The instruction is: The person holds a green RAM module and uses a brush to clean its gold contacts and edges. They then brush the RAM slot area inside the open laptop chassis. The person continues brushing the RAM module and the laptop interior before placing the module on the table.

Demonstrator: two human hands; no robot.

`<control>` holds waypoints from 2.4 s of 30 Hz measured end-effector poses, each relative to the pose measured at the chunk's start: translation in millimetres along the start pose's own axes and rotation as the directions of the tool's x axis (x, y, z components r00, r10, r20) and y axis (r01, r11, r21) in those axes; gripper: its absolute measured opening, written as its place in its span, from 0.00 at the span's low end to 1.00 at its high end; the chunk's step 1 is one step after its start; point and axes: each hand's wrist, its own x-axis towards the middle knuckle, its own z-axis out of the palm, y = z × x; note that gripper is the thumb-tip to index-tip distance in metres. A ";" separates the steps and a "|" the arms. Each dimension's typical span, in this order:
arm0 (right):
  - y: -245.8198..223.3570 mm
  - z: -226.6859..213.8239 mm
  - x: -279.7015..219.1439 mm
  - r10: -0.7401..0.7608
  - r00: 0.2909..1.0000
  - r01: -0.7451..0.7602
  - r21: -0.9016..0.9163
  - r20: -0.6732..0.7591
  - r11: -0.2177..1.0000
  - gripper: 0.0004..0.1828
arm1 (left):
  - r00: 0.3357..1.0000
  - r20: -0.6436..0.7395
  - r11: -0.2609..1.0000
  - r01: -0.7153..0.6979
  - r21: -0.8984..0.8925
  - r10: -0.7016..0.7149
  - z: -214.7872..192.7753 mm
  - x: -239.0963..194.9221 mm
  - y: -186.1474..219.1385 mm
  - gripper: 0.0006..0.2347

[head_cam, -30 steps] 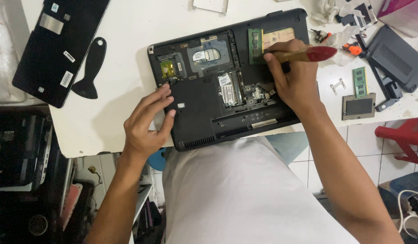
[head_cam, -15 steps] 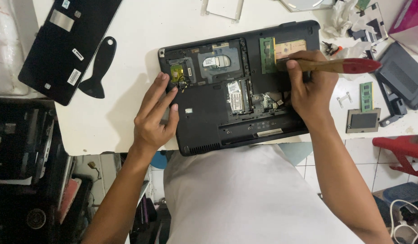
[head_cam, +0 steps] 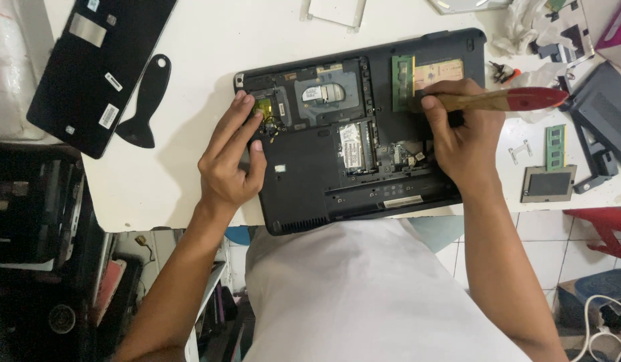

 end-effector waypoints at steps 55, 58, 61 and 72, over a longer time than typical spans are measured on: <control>-28.1 -2.8 0.9 0.141 0.990 -0.142 0.083 0.012 0.986 0.10 | 0.761 0.583 0.957 -0.191 -0.218 0.284 108.4 157.1 16.1 0.32; -31.8 -2.3 1.6 0.187 0.982 -0.186 0.027 -0.041 0.982 0.11 | 0.766 0.564 0.947 -0.197 -0.252 0.309 108.1 157.1 13.8 0.31; -30.7 -3.8 1.4 0.121 0.992 -0.118 0.066 -0.035 0.991 0.11 | 0.760 0.575 0.950 -0.190 -0.249 0.303 110.6 156.2 11.7 0.31; -42.5 -6.5 10.4 0.093 0.996 -0.093 0.068 0.000 0.993 0.06 | 0.759 0.585 0.953 -0.159 -0.260 0.286 107.1 159.9 12.4 0.31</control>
